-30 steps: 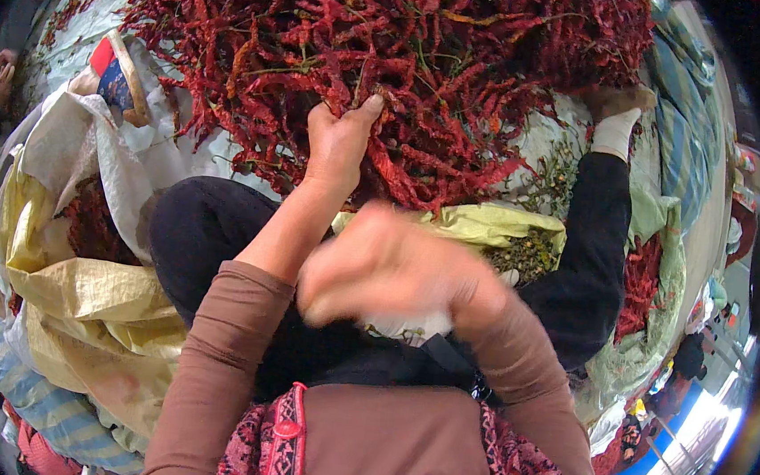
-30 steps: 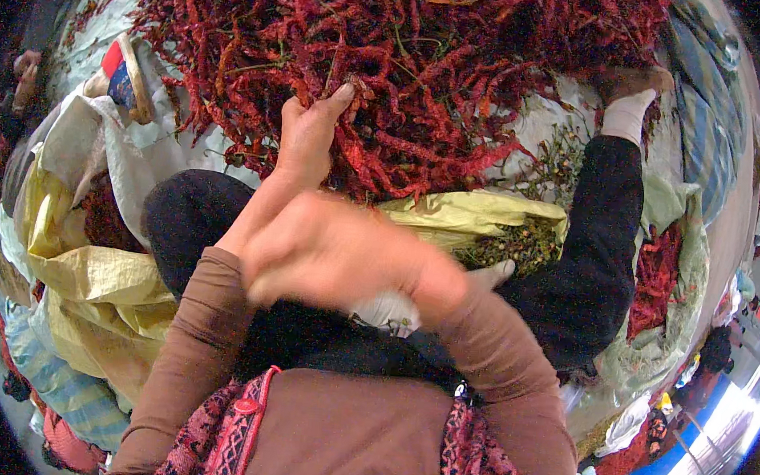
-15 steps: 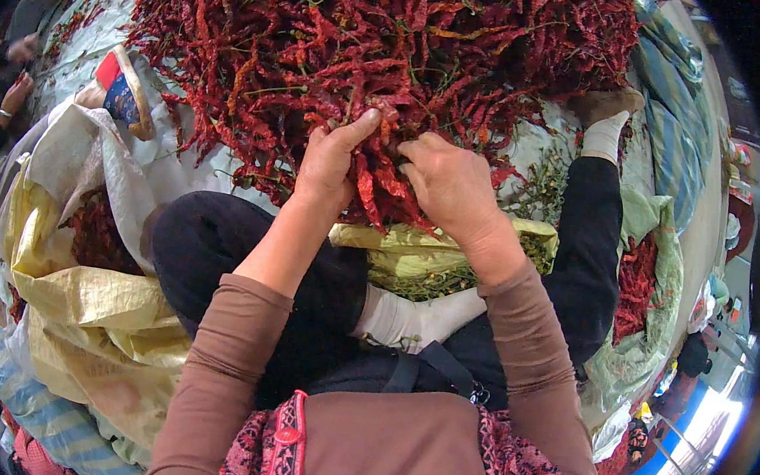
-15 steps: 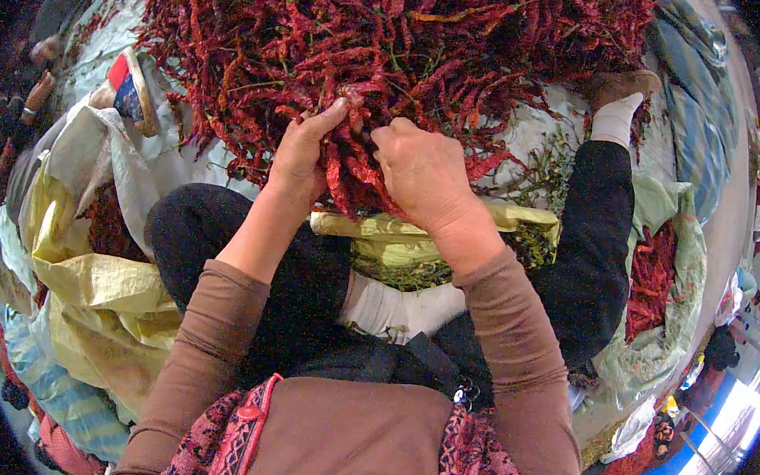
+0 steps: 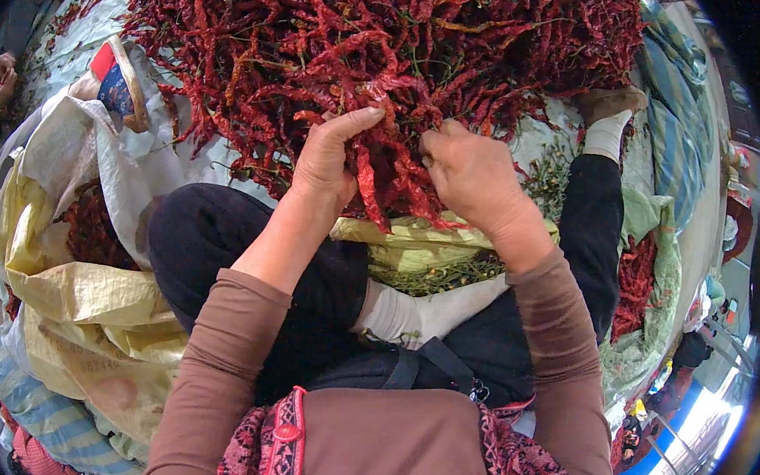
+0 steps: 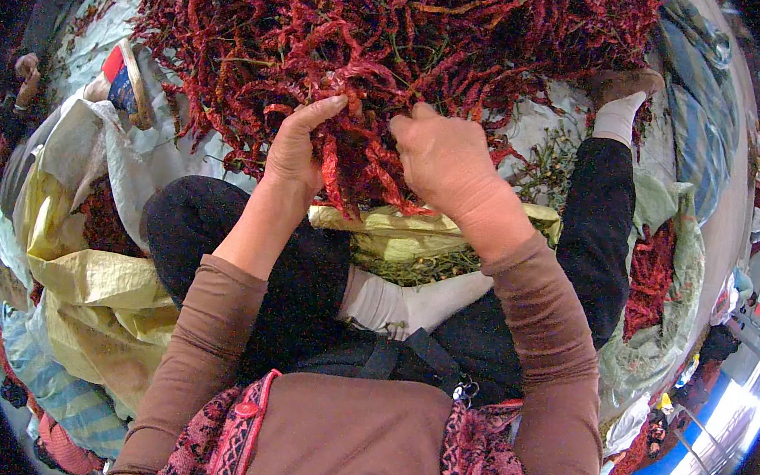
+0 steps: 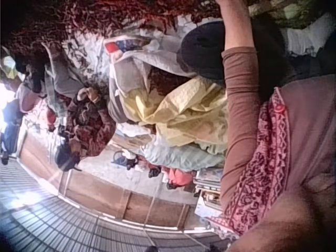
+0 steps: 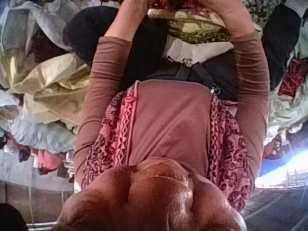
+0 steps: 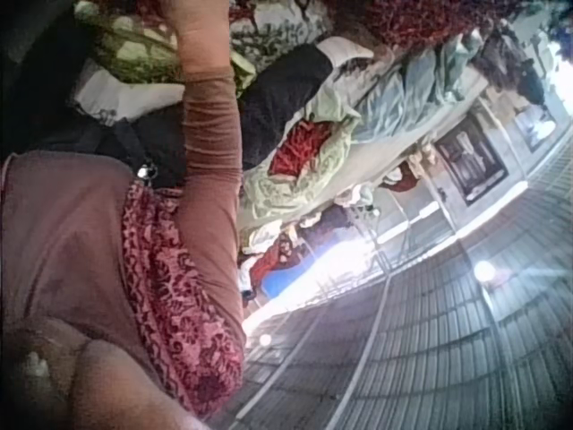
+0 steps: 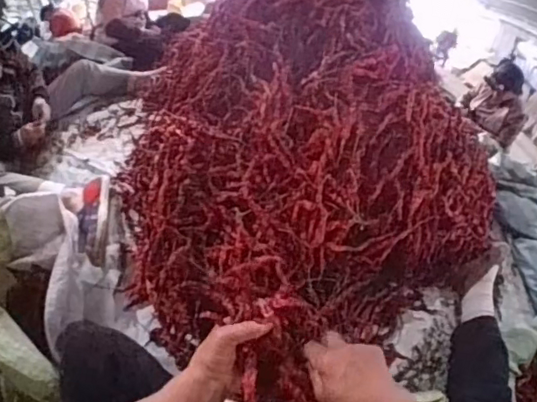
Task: The person sits on the floor and removes stems from dried red chilies by hand. They place the de-stemmed chilies into a sack and discard the stems onto the floor.
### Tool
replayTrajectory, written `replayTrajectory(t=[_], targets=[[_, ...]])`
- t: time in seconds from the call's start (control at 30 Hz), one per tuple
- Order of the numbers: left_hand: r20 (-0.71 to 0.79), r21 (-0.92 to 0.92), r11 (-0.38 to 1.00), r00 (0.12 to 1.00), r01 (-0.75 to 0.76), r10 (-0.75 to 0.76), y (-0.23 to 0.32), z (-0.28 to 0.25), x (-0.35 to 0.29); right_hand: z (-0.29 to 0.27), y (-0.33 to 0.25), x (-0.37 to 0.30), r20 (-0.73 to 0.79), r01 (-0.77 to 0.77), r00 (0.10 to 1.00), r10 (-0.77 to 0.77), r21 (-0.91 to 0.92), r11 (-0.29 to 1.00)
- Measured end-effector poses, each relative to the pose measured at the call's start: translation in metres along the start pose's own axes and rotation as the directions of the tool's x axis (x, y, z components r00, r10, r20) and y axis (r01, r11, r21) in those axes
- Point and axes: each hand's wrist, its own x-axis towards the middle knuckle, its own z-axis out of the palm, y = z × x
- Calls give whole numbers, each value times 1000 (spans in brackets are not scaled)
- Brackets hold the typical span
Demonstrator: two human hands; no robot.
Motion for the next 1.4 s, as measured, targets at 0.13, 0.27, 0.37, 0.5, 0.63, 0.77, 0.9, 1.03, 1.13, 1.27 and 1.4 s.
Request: replayTrajectory(t=[0.13, 0.27, 0.37, 0.5, 0.63, 0.77, 0.9, 1.03, 1.13, 1.27, 1.4], targets=[[-31, -56, 998, 999, -18, 16, 2, 2, -2, -4, -6, 3, 33, 3, 999, 1, -149, 989], [5, -56, 997, 999, -46, 46, 3, 1, 0, -3, 7, 2, 111, 98, 990, -81, -151, 984], [10, -65, 997, 999, -31, 31, 2, 2, 1, -5, 15, 6, 36, 24, 999, -18, -182, 983], [11, -87, 992, 996, -93, 94, 3, 1, 1, -7, 12, 10, -208, -91, 975, 76, -63, 994], [-14, -76, 986, 989, -146, 146, 6, 0, 0, 9, 9, 10, -230, -136, 966, 116, -73, 988], [42, -107, 994, 999, -26, 31, 5, 7, 1, 7, 20, 5, -409, -64, 907, 97, 93, 994], [98, 60, 984, 980, 169, -175, 4, 3, -5, -1, 3, 20, -435, -35, 848, 302, 524, 851], [249, -29, 987, 957, 159, -147, 5, 2, -8, -12, 3, 23, 107, -184, 876, 470, 976, 121], [221, 33, 974, 949, 225, -227, 6, 0, -6, -9, 7, 22, 249, -239, 881, 402, 968, -75], [182, 262, 957, 968, 124, -175, -10, -2, 5, 17, 19, 16, -158, -94, 917, 365, 806, 584], [184, 224, 972, 977, 67, -110, -6, -2, -4, 16, 13, 29, -543, -103, 818, 188, 183, 978]])
